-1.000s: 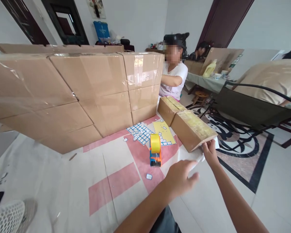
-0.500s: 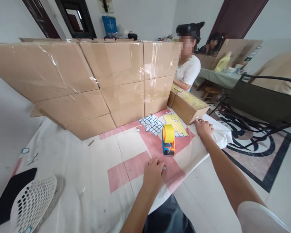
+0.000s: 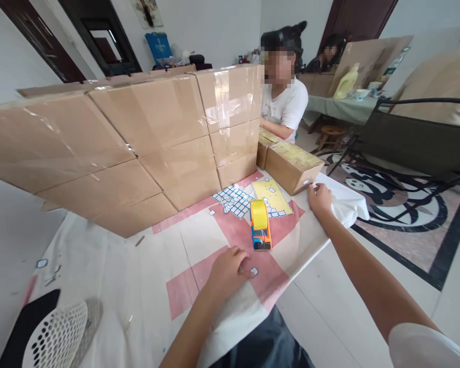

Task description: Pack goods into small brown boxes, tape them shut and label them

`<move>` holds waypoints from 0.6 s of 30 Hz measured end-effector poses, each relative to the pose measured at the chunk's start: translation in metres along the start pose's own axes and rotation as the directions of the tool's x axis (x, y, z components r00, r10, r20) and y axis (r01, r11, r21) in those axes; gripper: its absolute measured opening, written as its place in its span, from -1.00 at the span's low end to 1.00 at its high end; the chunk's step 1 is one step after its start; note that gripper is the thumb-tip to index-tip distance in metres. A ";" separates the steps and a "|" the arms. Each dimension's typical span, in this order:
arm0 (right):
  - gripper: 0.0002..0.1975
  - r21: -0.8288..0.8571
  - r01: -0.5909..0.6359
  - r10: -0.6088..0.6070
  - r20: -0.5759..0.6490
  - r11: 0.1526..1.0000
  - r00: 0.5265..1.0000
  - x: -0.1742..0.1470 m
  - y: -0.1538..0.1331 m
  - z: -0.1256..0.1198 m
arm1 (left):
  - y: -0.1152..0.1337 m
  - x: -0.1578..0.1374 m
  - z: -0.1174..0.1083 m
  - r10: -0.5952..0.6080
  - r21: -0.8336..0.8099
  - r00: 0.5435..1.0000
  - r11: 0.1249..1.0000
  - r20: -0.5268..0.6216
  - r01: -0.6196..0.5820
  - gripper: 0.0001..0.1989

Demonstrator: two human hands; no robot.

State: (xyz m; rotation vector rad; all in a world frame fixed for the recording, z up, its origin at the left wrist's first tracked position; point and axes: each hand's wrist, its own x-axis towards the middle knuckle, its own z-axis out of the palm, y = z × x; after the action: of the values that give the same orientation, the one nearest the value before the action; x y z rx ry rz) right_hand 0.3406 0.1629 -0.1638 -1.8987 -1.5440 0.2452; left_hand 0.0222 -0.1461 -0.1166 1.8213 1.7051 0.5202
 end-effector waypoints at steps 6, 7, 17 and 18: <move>-0.54 0.129 -0.037 0.042 -0.035 0.991 0.998 0.010 0.016 0.007 | 0.004 0.000 0.000 0.036 0.004 0.991 0.999 0.132 -0.037 -0.86; -0.55 0.157 -0.042 0.049 -0.044 0.987 0.998 0.010 0.017 0.008 | 0.005 -0.001 0.001 0.057 0.008 0.989 0.998 0.134 -0.058 -0.78; -0.71 0.332 -0.043 0.080 -0.099 0.942 0.992 0.008 0.015 0.007 | 0.009 0.006 0.002 0.123 -0.027 0.979 0.992 0.161 -0.120 -0.84; -0.72 0.342 -0.044 0.083 -0.100 0.939 0.992 0.007 0.015 0.007 | 0.007 0.009 -0.003 0.083 -0.064 0.986 0.995 0.142 -0.075 -0.83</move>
State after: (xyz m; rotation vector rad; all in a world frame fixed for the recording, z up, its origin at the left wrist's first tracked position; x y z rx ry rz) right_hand 0.3511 0.1712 -0.1761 -1.6606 -1.2735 0.3984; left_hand 0.0270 -0.1365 -0.1106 1.8443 1.5112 0.4538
